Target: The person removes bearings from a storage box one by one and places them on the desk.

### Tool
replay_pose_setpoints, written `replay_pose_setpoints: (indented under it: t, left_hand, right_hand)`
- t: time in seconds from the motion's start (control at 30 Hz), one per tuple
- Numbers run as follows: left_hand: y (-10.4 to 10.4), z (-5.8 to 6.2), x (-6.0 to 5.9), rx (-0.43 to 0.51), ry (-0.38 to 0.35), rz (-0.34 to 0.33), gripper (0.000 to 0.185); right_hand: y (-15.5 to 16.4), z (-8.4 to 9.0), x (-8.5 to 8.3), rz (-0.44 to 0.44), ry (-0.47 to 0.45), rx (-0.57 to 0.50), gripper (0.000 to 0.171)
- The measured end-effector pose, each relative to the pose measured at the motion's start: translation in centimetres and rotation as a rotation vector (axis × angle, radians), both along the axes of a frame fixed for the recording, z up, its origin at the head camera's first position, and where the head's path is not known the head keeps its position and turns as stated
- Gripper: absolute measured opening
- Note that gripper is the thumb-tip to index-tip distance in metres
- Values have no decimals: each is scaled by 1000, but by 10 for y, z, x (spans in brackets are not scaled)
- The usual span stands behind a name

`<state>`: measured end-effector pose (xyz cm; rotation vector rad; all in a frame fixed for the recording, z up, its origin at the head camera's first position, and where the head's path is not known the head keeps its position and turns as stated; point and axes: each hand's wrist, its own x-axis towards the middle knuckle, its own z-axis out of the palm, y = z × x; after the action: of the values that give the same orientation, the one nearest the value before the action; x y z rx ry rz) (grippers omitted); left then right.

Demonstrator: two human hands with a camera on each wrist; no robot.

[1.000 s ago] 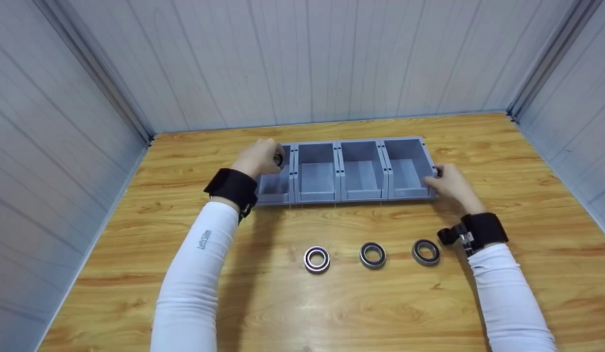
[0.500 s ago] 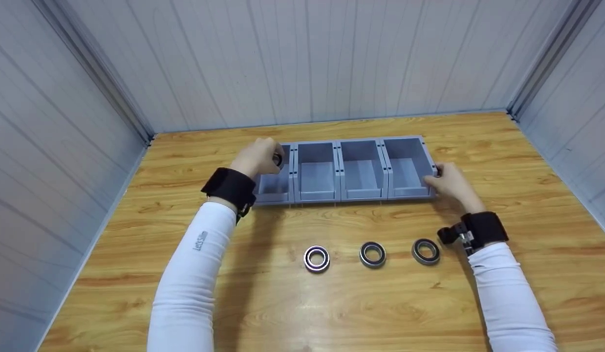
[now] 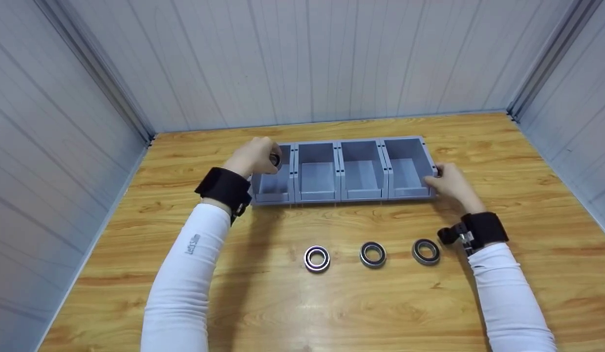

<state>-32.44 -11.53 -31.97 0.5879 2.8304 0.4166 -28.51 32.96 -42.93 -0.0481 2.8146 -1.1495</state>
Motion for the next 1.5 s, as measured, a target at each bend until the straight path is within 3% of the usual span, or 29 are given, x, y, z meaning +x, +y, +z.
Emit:
replay_pose_setpoints:
  t: [0.2, 0.6, 1.23, 1.5]
  left_hand:
    - [-3, 4, 3, -7, 3, -18, 34]
    - [-8, 13, 14, -10, -74, -7, 43]
    - [-13, 22, 28, -52, -87, -20, 40]
    - [-14, 23, 35, -59, -88, -37, 37]
  right_hand:
    - [1, -1, -2, 10, 15, -7, 32]
    - [1, -1, -2, 3, -22, -19, 31]
    - [2, -3, -2, -7, 38, 2, 28]
    - [1, -3, -3, -13, -6, -12, 30]
